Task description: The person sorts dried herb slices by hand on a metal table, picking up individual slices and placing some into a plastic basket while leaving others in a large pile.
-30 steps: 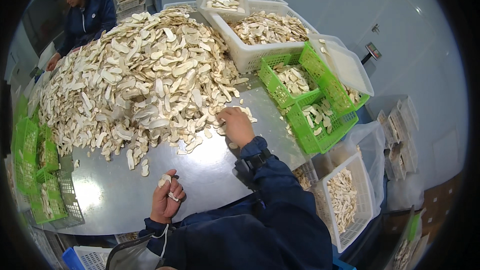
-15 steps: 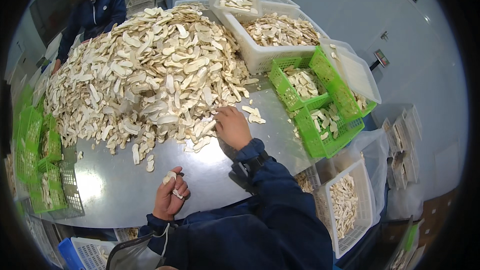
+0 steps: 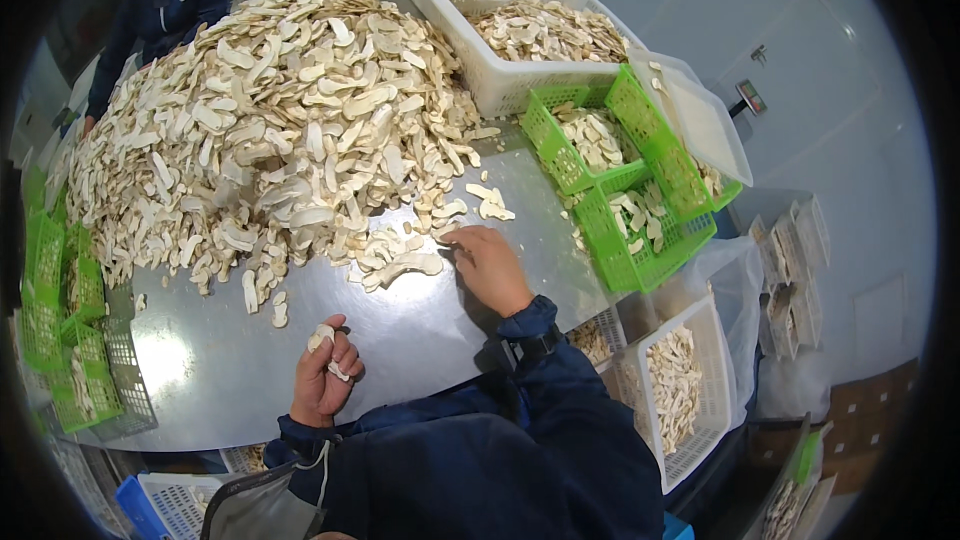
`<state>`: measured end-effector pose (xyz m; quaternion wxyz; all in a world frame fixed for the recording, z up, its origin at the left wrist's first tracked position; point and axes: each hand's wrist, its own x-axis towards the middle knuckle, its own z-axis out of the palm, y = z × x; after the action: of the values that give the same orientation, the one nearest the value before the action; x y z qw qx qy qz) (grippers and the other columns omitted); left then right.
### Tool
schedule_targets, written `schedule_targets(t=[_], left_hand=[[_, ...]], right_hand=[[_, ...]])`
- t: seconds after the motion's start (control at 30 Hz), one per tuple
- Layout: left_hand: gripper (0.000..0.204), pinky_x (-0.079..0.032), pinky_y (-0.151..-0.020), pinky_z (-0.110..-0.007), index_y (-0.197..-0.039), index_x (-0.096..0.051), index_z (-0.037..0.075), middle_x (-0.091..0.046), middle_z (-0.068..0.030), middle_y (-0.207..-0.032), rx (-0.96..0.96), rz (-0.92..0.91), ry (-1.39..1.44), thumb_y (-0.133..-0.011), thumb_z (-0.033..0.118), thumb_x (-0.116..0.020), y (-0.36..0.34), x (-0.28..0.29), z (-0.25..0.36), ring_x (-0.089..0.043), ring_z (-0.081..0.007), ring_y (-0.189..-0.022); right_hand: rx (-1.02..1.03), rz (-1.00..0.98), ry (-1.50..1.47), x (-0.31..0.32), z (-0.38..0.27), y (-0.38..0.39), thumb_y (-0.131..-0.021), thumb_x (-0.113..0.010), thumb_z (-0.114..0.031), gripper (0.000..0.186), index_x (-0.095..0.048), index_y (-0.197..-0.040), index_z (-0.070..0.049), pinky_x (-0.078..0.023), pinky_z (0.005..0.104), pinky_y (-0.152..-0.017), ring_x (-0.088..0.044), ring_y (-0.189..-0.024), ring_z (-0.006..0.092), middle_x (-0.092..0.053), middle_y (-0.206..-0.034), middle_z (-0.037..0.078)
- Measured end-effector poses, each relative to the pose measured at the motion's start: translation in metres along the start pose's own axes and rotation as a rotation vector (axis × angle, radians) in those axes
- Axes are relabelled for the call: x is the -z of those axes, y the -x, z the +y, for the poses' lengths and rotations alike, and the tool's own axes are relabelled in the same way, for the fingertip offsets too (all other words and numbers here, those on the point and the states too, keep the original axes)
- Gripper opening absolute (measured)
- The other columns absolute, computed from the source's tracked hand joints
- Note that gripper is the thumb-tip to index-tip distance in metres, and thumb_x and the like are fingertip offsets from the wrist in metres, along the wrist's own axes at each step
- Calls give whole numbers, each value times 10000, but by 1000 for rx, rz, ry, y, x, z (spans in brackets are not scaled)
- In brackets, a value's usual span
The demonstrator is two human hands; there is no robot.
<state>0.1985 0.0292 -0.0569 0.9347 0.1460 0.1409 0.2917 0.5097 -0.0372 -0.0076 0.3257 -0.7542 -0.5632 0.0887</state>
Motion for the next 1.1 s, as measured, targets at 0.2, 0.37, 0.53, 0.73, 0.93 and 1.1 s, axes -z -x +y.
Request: schedule_targets(t=[0.2, 0.37, 0.53, 0.73, 0.93, 1.1], left_hand=[[339, -433, -678, -325, -1346, -482, 22, -454, -26, -801, 1, 6, -4, -1040, 169, -499, -1, 0, 1, -472, -148, -715], [345, -435, -679, -327, -1352, -478, 25, -456, -26, -801, 2, 5, -4, -1039, 171, -502, 0, 0, 2, -475, -151, -718], [361, -443, -689, -333, -1363, -470, 30, -464, -30, -811, 0, -9, 5, -1037, 180, -510, -1, 1, -1, -479, -157, -727], [402, -465, -719, -344, -1379, -453, 27, -511, -49, -876, -72, 45, -40, -1020, 184, -547, 1, -4, -1, -523, -184, -797], [518, -479, -721, -325, -1395, -433, 33, -545, -39, -942, -46, 46, -80, -949, 158, -666, 1, -3, 0, -559, -180, -859], [530, -476, -704, -299, -1373, -449, 42, -548, -25, -938, -62, 43, -124, -932, 194, -702, 2, -1, 1, -560, -158, -852]], right_hand=[[122, -25, 27, -21, -24, 2, -878, -676, -224, 321, -674, -1180, -113, -477, 412, -919, -579, -1035, 341, -659, -1094, 128], [76, -115, 77, -25, -29, 1, -879, -687, -233, 366, -655, -1223, -112, -492, 394, -857, -593, -952, 322, -643, -1029, 125], [-102, -236, -116, -14, -27, 1, -883, -683, -175, 456, -588, -1323, -104, -505, 348, -743, -623, -815, 228, -624, -899, 61], [-348, -229, -870, -25, -54, 5, -955, -614, -85, 481, -469, -1414, -60, -527, 231, -650, -642, -761, 97, -494, -903, 9], [-409, -326, -1000, -48, -77, 9, -991, -564, -84, 479, -412, -1445, -77, -539, 235, -678, -659, -786, 112, -508, -935, 31], [-305, -384, -989, -65, -95, 18, -1006, -555, -111, 390, -443, -1373, -45, -525, 244, -723, -648, -836, 114, -575, -984, 54]])
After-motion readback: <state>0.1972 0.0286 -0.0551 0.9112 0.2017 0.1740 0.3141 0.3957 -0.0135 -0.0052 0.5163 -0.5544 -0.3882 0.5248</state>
